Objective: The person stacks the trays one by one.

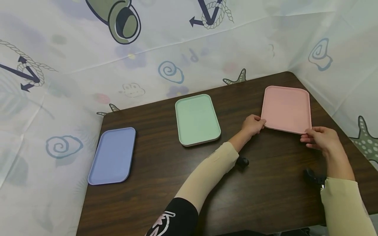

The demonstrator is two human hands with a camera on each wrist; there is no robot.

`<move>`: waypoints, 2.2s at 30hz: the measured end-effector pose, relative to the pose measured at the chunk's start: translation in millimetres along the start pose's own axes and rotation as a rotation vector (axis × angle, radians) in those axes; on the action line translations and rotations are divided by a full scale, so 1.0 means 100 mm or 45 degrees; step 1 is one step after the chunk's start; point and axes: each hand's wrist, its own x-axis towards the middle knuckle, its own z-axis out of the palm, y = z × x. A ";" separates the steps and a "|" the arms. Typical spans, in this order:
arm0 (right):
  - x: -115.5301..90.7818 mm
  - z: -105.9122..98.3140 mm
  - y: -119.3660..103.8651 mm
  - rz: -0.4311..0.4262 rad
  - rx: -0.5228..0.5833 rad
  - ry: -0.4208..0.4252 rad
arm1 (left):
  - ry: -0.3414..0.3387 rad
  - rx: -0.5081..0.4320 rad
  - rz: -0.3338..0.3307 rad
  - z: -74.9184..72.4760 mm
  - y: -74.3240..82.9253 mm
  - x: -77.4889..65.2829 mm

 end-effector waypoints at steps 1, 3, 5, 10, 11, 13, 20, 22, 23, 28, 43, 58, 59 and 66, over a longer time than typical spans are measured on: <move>-0.02 0.01 0.01 -0.011 -0.011 -0.001 | 0.000 -0.005 0.001 0.00 -0.01 -0.01; -0.05 0.02 0.03 -0.025 -0.015 -0.007 | -0.010 -0.015 0.010 -0.02 -0.02 -0.04; -0.09 0.02 0.02 -0.026 -0.018 -0.011 | -0.028 -0.032 0.031 -0.04 -0.03 -0.09; -0.20 0.04 0.01 -0.047 -0.040 -0.033 | -0.058 -0.092 0.165 -0.14 -0.07 -0.22; -0.22 0.05 0.01 -0.059 -0.037 -0.036 | -0.066 -0.106 0.197 -0.17 -0.07 -0.26; -0.27 0.07 -0.01 -0.085 0.007 -0.051 | -0.092 -0.128 0.261 -0.25 -0.09 -0.32; -0.40 0.15 -0.09 -0.210 0.112 -0.136 | -0.209 -0.141 0.417 -0.57 -0.21 -0.53; -0.43 0.19 -0.11 -0.236 0.073 -0.160 | -0.222 -0.143 0.447 -0.64 -0.25 -0.59; -0.44 0.21 -0.12 -0.250 0.047 -0.170 | -0.224 -0.139 0.458 -0.68 -0.28 -0.62; -0.49 0.32 -0.19 -0.307 -0.097 -0.204 | -0.176 -0.113 0.524 -0.87 -0.37 -0.81; -0.59 0.87 -0.43 -0.403 -0.171 -0.406 | -0.146 -0.308 0.537 -1.53 -0.75 -1.30; -0.58 1.62 -0.42 -0.332 -0.148 -0.689 | -0.013 -0.393 0.350 -2.00 -1.47 -1.75; -0.57 1.68 -0.41 -0.332 -0.144 -0.697 | 0.004 -0.399 0.334 -2.02 -1.50 -1.75; -0.53 1.96 -0.36 -0.335 -0.141 -0.636 | 0.071 -0.443 0.298 -2.16 -1.60 -1.70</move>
